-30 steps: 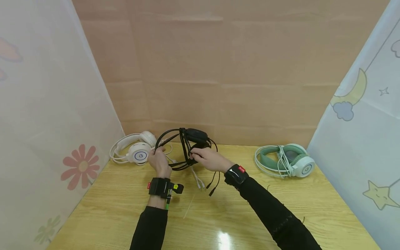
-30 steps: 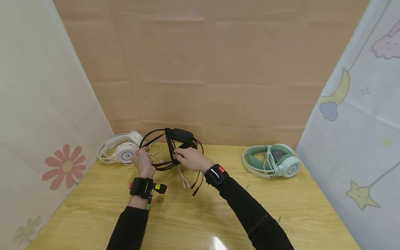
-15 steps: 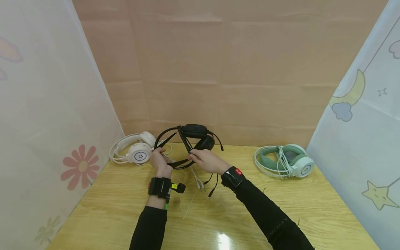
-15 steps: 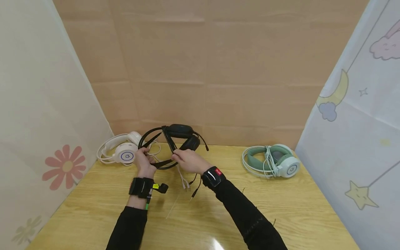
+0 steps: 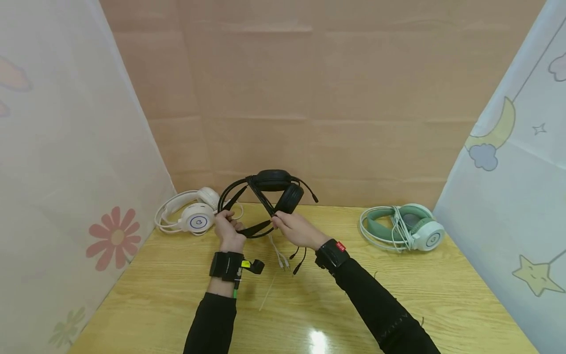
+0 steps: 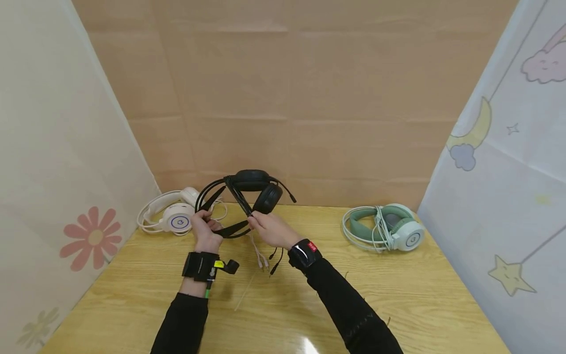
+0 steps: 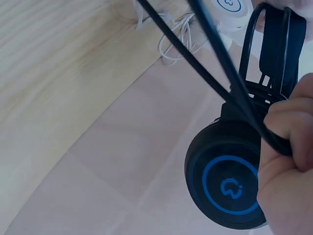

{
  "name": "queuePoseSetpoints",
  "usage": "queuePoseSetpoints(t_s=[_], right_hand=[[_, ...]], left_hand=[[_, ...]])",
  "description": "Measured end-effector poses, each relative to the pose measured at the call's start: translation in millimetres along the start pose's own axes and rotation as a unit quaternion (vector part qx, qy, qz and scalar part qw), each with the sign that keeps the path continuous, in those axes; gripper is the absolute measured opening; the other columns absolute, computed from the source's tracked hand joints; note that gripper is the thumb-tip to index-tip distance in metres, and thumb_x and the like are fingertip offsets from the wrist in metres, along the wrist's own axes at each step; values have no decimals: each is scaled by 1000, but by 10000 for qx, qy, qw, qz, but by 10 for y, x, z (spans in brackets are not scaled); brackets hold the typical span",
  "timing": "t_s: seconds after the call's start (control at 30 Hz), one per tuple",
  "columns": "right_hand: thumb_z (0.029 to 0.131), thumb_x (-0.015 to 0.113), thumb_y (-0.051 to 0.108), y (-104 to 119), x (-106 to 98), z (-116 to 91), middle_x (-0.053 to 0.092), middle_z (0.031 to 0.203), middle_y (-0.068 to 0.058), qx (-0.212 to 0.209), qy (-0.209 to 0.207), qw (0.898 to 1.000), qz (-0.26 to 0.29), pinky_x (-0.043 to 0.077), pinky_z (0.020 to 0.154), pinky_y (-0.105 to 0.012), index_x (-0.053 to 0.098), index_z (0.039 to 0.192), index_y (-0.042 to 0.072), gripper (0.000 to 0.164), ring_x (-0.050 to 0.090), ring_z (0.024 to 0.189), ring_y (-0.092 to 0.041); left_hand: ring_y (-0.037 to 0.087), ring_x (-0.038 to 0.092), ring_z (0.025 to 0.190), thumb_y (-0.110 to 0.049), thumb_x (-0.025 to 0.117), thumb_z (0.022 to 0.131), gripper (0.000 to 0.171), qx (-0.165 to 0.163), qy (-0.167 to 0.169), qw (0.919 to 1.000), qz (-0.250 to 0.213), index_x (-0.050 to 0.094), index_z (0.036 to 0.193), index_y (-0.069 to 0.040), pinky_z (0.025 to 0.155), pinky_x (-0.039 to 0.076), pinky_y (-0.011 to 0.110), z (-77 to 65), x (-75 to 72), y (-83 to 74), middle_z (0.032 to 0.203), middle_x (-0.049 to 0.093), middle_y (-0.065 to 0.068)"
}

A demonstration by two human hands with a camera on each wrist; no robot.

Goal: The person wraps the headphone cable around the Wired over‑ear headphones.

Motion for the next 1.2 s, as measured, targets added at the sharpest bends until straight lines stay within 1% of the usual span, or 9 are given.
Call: queuePoseSetpoints(t_s=[0.17,0.33,0.5,0.63,0.73,0.83,0.97,1.07,1.2], right_hand=[[108,32,31,0,-21,3,38,68,4,64,23,10000,-11,31,56,-24,59,97,8,37,33,55,-10],[107,34,27,-49,-5,-30,52,74,-1,64,62,9995,-289,38,62,-27,59,91,10,35,38,57,-10],[108,32,27,-181,16,-111,62,91,-4,207,-75,9995,-206,45,72,-32,61,98,13,33,50,74,-13],[108,31,29,-309,13,-202,55,84,-2,400,-30,9987,316,41,66,-30,61,103,14,34,46,70,-14],[108,33,25,-424,11,-267,44,75,-2,515,-29,9954,802,35,60,-28,61,107,12,31,38,61,-15],[107,37,19,-550,26,-296,43,83,2,448,-175,9963,714,34,65,-27,63,104,14,27,37,70,-14],[104,44,14,-627,45,-301,46,89,0,226,-401,9988,168,33,71,-29,68,99,18,25,36,79,-14],[103,46,13,-630,53,-299,48,83,-3,233,-500,9985,8,35,69,-29,70,98,18,25,39,74,-15],[104,45,16,-618,68,-292,55,79,-6,566,-723,9956,185,35,60,-26,69,100,16,24,41,62,-14]], left_hand=[[12,13,46,2,44,85,33,76,-125,9998,-134,32,58,-14,48,17,25,15,5,39,55,15,-2],[12,19,45,0,41,85,26,261,-326,9982,-425,38,62,-12,47,21,24,48,-14,50,53,22,-3],[14,25,46,-2,41,84,26,188,-375,9984,-378,40,60,-12,49,24,25,52,-24,64,53,24,-2],[15,26,47,-3,39,84,27,39,-346,9982,-495,38,60,-14,64,31,26,59,-35,62,51,24,-3],[14,24,48,-4,38,84,26,-24,-266,9976,-644,36,61,-15,79,30,29,75,-43,45,51,24,-3],[14,24,47,-5,37,85,28,-170,-236,9967,-756,36,59,-15,76,30,28,75,-36,40,50,24,-4],[13,25,43,-5,36,85,31,-496,-237,9940,-951,34,56,-15,58,30,24,48,-20,63,50,24,-4],[12,25,43,-6,36,84,31,-620,-212,9921,-1069,33,55,-14,53,29,23,26,-10,80,51,23,-4],[12,25,46,-6,36,81,27,-703,-186,9923,-1005,34,55,-14,54,28,23,6,15,95,50,23,-4]])
Point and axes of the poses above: each hand's wrist, its own z-axis towards the middle knuckle, its own x-axis out of the palm, y = z × x, the point moved 2 cm from there along z, towards the middle knuckle
